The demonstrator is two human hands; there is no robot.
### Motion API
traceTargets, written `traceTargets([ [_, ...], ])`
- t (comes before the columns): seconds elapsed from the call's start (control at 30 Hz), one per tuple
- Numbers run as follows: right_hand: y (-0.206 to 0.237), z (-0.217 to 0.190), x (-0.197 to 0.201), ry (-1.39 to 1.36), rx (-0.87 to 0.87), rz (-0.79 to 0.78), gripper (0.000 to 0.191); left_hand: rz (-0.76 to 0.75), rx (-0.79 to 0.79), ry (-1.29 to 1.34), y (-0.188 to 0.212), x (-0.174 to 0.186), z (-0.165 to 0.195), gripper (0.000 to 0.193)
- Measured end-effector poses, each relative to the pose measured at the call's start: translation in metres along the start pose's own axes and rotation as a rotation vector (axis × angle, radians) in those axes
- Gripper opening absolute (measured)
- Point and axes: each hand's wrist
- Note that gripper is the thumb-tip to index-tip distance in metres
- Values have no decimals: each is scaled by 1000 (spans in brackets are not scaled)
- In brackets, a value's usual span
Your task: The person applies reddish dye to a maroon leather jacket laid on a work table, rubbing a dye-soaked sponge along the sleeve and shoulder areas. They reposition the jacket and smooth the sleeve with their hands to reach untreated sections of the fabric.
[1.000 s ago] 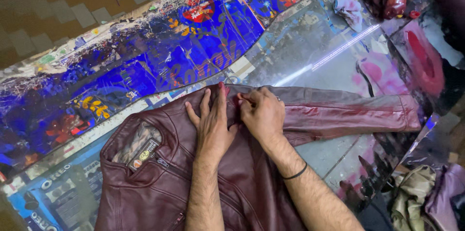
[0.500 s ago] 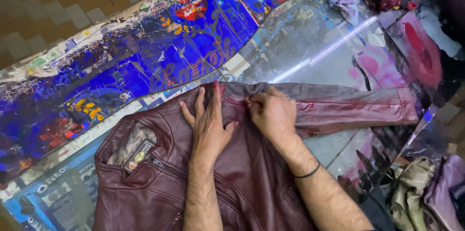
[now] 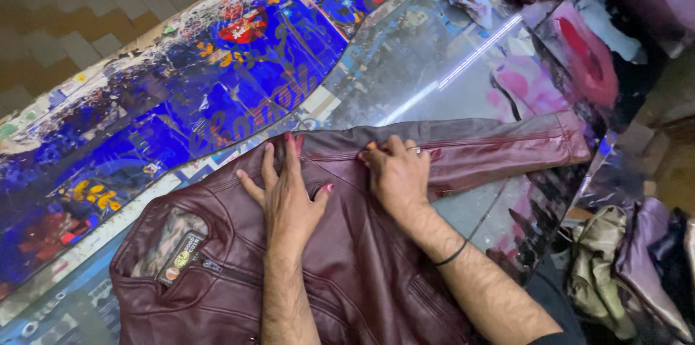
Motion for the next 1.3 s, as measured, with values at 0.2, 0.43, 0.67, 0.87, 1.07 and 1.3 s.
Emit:
traceTargets([
  [0.2, 11, 91, 13, 170, -211, 1, 17, 22, -37, -56, 4, -5, -3, 110],
  [0.43, 25, 61, 20, -25, 139, 113, 23, -17, -42, -63, 4, -4, 2, 109],
  [0.67, 8, 51, 21, -285, 165, 178, 24, -33, -70, -29, 6, 2, 4, 116],
  [0.87, -31, 19, 10, -533, 538, -21, 22, -64, -39, -28, 6, 3, 4, 119],
  [1.07, -49, 6, 6, -568, 761, -10, 19, -81, -9, -43, 4, 0, 4, 120],
  [1.3, -58, 43, 15, -602, 955, -335, 16, -53, -23, -41, 7, -2, 2, 121],
])
Point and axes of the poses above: each hand's wrist, its own y-axis away from the middle knuckle, its own x-axis out of the back of the hand, z = x × y, and after that the axes turned 12 degrees about y, right-handed
